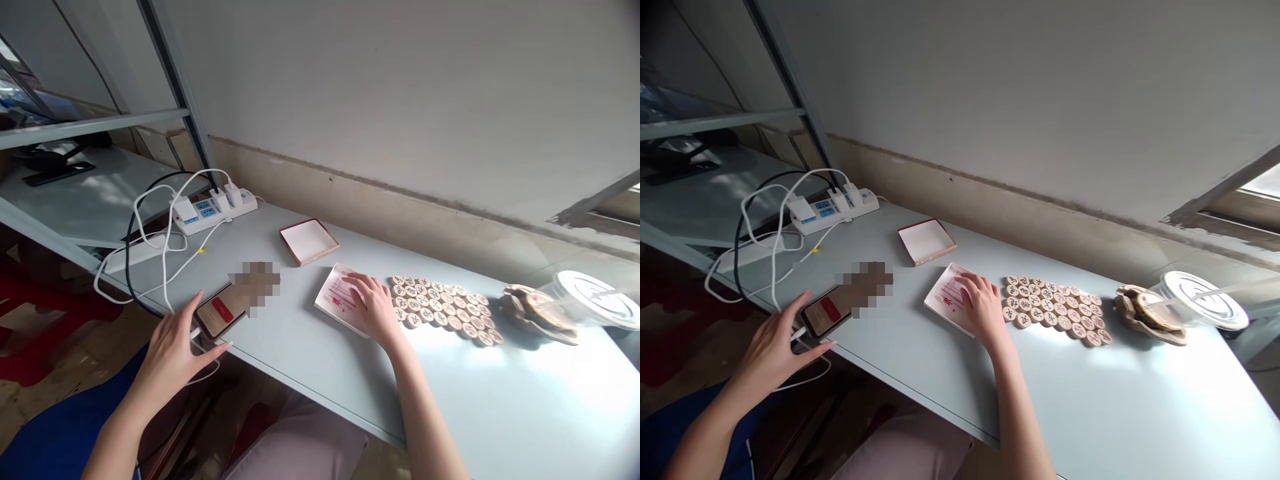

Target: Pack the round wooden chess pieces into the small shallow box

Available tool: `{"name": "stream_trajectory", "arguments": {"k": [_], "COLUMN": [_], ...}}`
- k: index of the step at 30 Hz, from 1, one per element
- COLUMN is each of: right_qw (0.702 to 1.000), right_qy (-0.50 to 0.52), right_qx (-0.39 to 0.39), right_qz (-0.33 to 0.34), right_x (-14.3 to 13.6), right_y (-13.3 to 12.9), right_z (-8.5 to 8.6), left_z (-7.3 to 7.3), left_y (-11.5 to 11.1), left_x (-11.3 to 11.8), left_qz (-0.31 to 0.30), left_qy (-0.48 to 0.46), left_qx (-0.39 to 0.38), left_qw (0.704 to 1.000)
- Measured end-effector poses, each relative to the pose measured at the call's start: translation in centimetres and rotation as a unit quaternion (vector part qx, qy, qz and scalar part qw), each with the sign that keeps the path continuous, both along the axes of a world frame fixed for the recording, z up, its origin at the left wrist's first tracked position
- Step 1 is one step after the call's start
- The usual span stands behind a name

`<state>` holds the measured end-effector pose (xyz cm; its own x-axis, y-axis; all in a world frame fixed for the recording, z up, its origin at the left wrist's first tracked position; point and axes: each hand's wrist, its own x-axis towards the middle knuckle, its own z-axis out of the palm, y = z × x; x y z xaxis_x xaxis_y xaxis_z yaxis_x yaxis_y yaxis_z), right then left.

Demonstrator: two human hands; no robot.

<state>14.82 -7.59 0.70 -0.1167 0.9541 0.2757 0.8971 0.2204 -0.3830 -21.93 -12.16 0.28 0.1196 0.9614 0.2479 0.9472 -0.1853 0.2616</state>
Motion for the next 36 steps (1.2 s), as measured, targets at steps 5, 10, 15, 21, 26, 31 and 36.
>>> {"name": "stream_trajectory", "arguments": {"k": [5, 10, 15, 21, 26, 31, 36], "right_qw": [0.996, 0.978, 0.973, 0.968, 0.955, 0.938, 0.930], "right_qy": [0.022, 0.022, -0.033, -0.101, -0.141, -0.143, -0.132], "right_qx": [0.070, 0.088, 0.009, -0.009, -0.033, -0.080, -0.112], "right_qz": [-0.047, -0.190, -0.229, -0.230, -0.259, -0.307, -0.325], "right_x": [0.8, 4.8, 7.6, 6.7, 6.0, 5.6, 4.9], "right_y": [-0.6, -2.1, -4.1, -3.6, -1.9, -0.9, -0.7], "right_z": [1.2, 1.9, 1.8, 1.3, 1.6, 2.2, 2.8], "left_z": [-1.0, -1.3, -1.8, -2.3, -0.4, 1.1, -0.6], "left_y": [0.4, 3.0, 7.4, 10.8, 9.6, 10.8, 14.5], "left_x": [0.0, 0.5, 0.7, 0.8, 5.6, 15.1, 21.2], "left_qz": [0.018, 0.050, 0.068, 0.052, 0.018, -0.270, -0.309], "left_qy": [-0.036, 0.000, 0.050, 0.055, -0.049, -0.164, -0.194], "left_qx": [0.050, 0.096, 0.087, 0.090, 0.178, 0.059, -0.013], "left_qw": [0.998, 0.994, 0.993, 0.993, 0.983, 0.947, 0.931]}}
